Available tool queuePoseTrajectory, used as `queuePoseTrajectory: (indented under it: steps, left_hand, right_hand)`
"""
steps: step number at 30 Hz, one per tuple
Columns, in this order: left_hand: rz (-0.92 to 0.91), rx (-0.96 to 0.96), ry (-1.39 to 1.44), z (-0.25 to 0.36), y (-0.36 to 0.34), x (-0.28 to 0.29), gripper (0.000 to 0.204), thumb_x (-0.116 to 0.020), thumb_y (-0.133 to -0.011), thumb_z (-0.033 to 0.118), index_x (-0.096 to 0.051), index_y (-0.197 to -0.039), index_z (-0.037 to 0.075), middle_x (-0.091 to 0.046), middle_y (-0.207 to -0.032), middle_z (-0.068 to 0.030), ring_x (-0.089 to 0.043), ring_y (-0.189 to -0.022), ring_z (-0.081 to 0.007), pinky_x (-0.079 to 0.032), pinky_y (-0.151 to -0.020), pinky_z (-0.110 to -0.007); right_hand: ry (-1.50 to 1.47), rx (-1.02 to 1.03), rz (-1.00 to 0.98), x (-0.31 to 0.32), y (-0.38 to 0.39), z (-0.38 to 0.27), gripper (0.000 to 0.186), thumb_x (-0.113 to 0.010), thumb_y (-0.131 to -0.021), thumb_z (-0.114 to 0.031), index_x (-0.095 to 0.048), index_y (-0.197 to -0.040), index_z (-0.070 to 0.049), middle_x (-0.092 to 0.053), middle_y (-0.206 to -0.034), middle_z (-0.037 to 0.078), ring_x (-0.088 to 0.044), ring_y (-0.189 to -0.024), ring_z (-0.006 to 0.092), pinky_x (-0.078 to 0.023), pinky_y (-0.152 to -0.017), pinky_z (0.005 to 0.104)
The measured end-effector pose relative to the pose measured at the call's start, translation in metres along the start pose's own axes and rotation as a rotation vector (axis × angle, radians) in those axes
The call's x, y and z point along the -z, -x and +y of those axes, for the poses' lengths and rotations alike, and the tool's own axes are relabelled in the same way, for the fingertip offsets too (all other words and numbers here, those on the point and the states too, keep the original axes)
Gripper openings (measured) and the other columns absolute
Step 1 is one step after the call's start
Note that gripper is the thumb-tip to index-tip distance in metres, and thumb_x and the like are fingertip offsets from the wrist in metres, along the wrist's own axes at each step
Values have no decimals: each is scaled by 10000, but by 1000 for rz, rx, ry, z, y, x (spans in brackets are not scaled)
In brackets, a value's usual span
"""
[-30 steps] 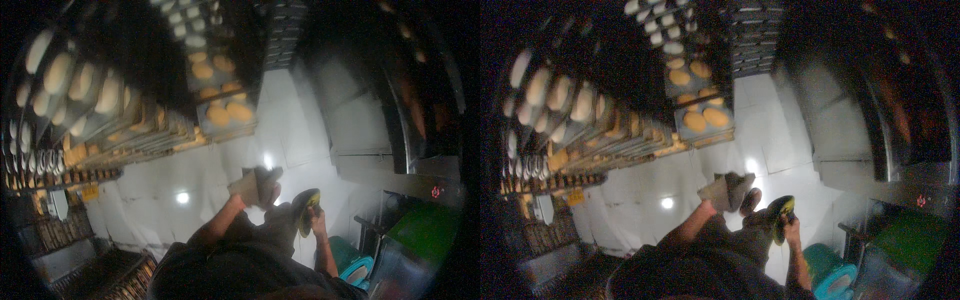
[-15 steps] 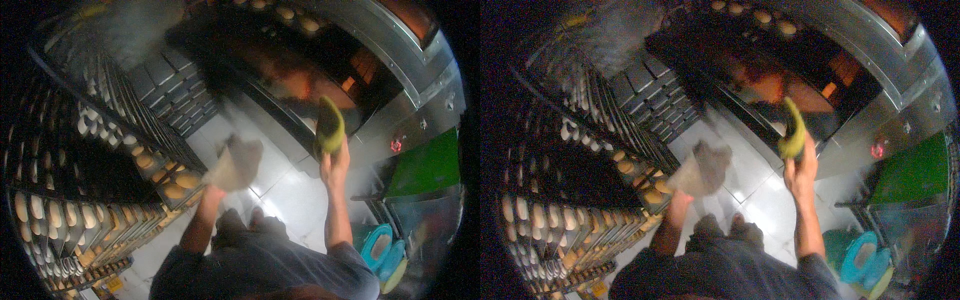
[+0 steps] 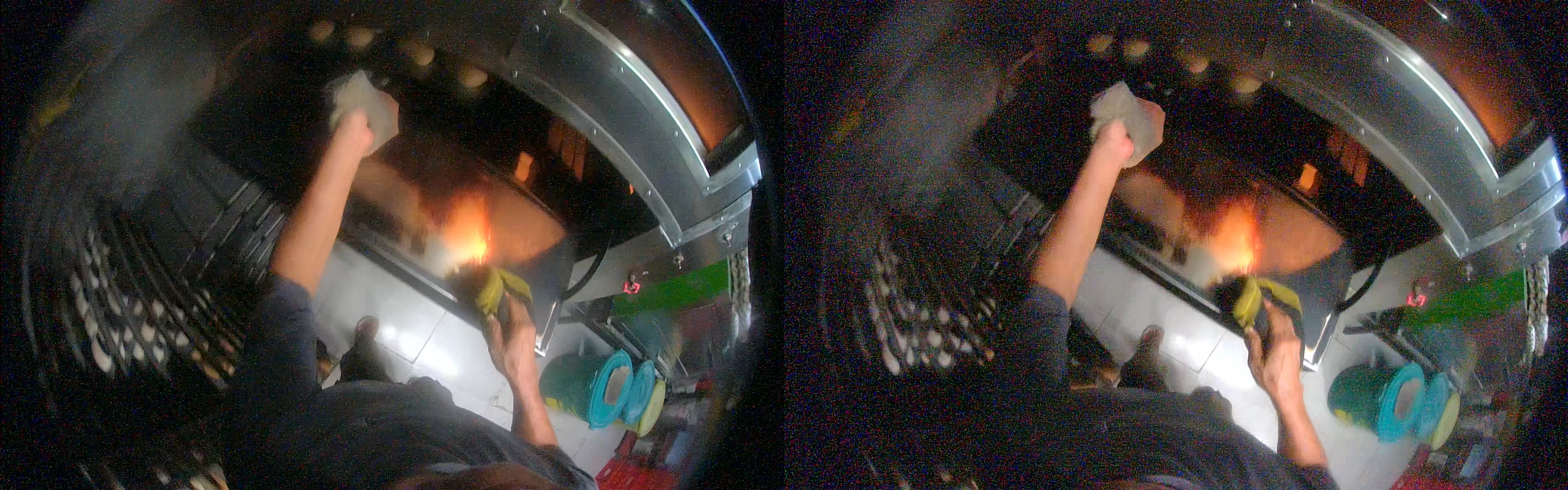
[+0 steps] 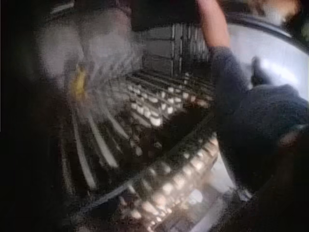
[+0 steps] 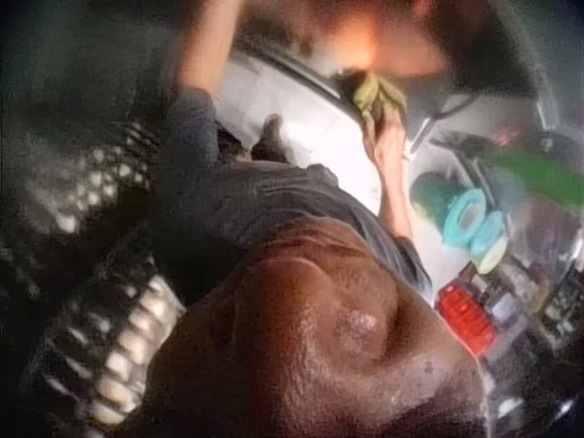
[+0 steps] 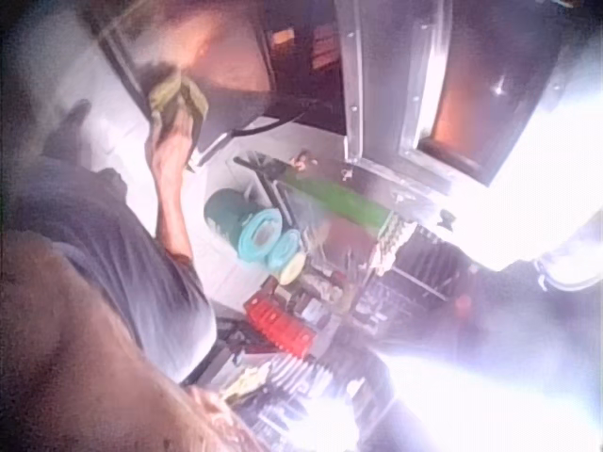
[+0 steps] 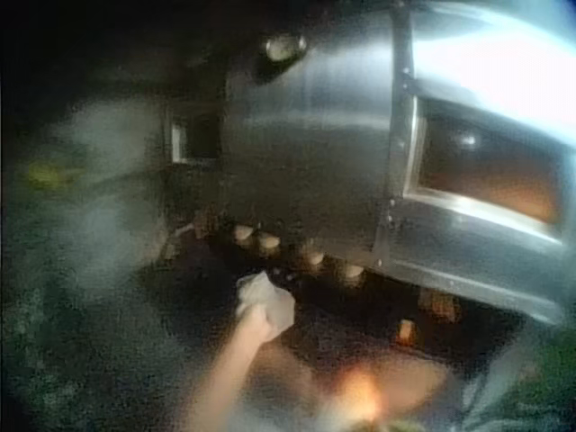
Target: The person loads trays of dough into an industrial oven, operates the oven controls, and removes trays of baked bread using a towel.
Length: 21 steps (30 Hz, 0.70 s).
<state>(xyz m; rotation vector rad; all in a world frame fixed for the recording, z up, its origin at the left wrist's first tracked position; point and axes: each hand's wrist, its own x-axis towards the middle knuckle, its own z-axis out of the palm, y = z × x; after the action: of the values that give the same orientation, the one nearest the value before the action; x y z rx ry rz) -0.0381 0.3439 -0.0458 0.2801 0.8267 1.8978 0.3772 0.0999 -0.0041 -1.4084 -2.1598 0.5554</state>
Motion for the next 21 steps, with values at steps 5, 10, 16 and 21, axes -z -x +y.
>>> queuePoseTrajectory:
  steps: [5, 10, 16, 21]
  left_hand:
    - [63, 17, 93, -13, -117, -47, 451, -636, -801, 385, -598, -1124, 73, -656, -1095, -102, -637, -922, -257, -523, -850, -380]
    - [94, 55, 118, -36, -175, -81, 467, -647, -786, 407, -601, -1114, 78, -659, -1088, -103, -642, -909, -261, -527, -841, -383]
    - [110, 78, 107, -45, -183, -90, 486, -659, -769, 434, -605, -1101, 84, -663, -1079, -105, -648, -894, -266, -532, -831, -386]
    - [135, 79, 103, -50, -139, -76, 502, -670, -754, 457, -609, -1091, 89, -666, -1072, -106, -652, -881, -270, -536, -822, -389]
  right_hand:
    - [-53, -229, 4, -15, -10, -14, 478, -638, -821, -69, -513, -1261, 70, -577, -1184, 312, -573, -1101, 451, -459, -954, 431]
    - [-47, -305, 21, -16, -12, -28, 469, -633, -827, -64, -515, -1262, 65, -579, -1184, 306, -573, -1103, 447, -449, -964, 427]
    - [-137, -366, 7, -12, -16, -25, 470, -619, -846, -77, -497, -1273, 75, -586, -1166, 300, -587, -1082, 412, -453, -945, 426]
    - [-548, -562, 131, -12, -8, -2, 485, -604, -947, -242, -486, -1293, 78, -632, -1097, 178, -581, -1047, 247, -455, -928, 381]
